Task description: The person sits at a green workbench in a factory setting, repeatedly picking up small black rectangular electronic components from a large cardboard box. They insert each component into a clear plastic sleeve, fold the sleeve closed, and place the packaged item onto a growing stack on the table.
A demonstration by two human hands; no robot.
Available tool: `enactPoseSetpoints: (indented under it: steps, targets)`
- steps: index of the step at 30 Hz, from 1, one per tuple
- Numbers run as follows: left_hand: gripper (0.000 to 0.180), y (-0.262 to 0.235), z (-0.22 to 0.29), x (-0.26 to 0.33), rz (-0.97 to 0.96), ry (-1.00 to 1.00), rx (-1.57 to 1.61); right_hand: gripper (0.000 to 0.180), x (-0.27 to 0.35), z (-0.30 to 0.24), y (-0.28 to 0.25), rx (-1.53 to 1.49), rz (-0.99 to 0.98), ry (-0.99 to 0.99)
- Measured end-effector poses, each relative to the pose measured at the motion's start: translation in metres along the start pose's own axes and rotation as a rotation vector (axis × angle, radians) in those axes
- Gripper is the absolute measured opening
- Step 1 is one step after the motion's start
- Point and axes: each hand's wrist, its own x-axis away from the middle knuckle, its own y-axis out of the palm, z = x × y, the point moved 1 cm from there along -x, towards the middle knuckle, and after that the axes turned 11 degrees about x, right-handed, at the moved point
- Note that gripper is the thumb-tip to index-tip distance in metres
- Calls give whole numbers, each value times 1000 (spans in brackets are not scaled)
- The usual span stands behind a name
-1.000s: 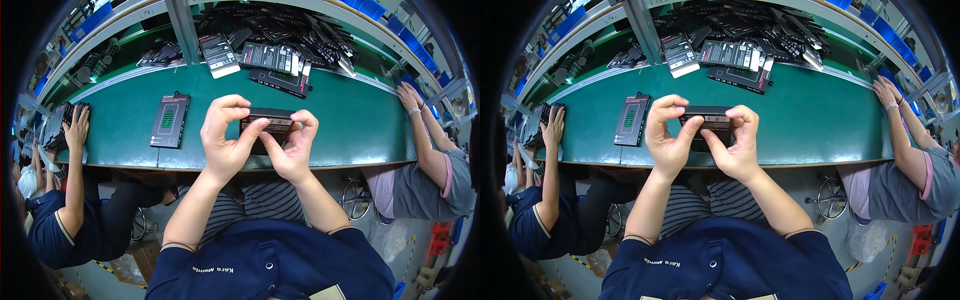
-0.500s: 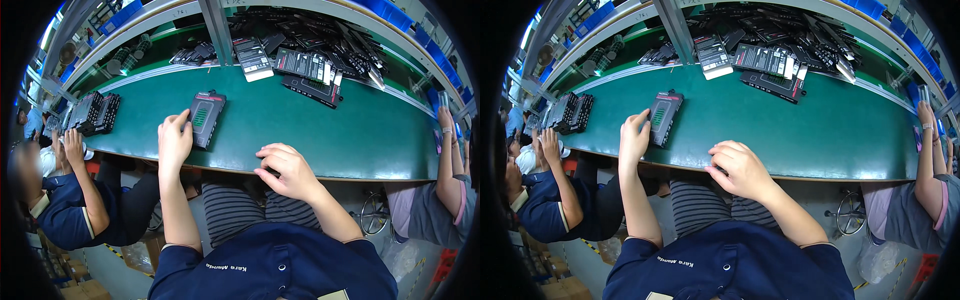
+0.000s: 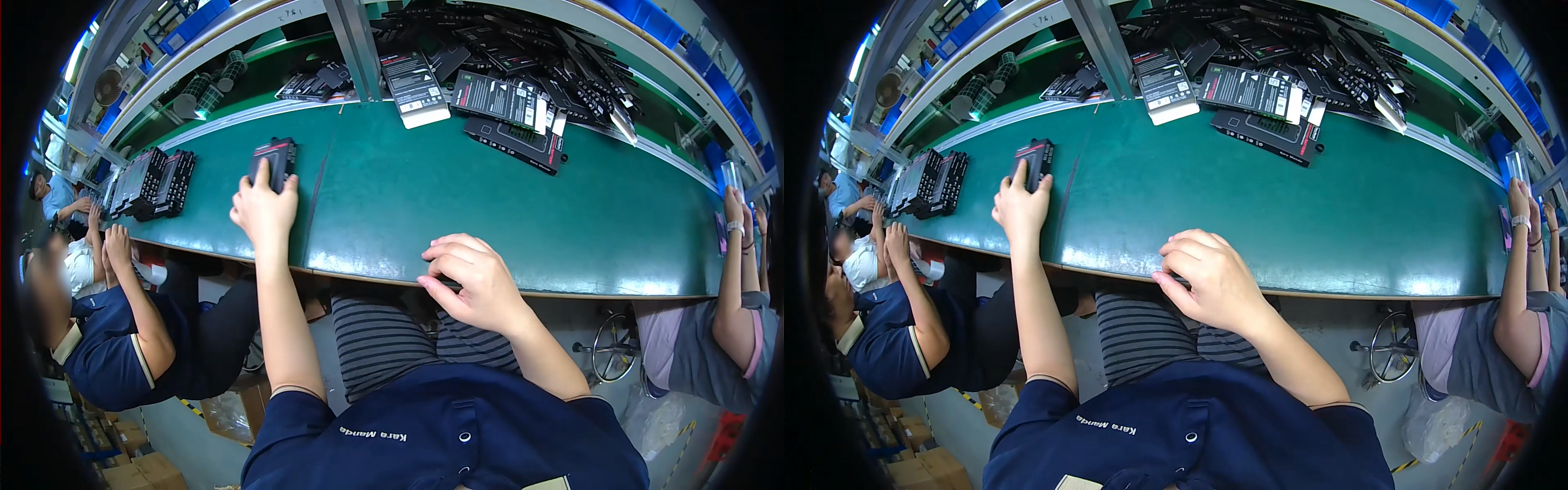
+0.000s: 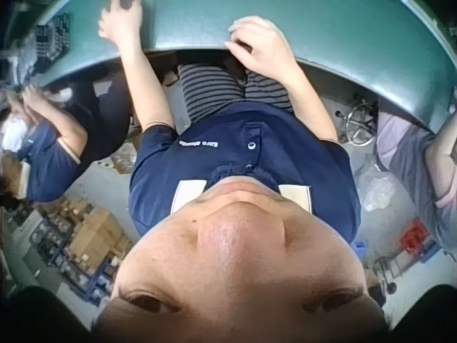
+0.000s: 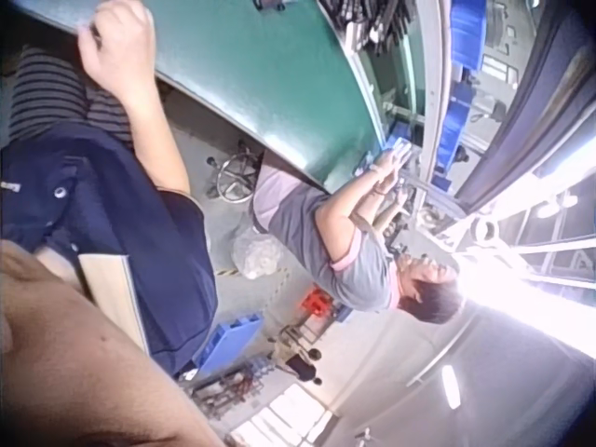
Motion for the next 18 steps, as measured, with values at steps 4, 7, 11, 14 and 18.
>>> enactPoseSetpoints:
  steps: [4, 7, 11, 14, 18]
  targets:
    - [60, 0, -26, -17, 40, -52, -85, 15, 1, 1, 1, 16, 9, 4]
    - [58, 6, -39, -20, 84, 12, 2, 14, 0, 0, 1, 28, 6, 9]
    - [58, 10, -43, -14, 157, 85, 53, 13, 0, -1, 1, 42, 1, 14]
    - [58, 10, -42, -10, 228, 55, 103, 13, 0, -2, 0, 52, 9, 15]
    - [60, 10, -45, -12, 202, 0, 236, 13, 1, -2, 2, 61, 10, 12]
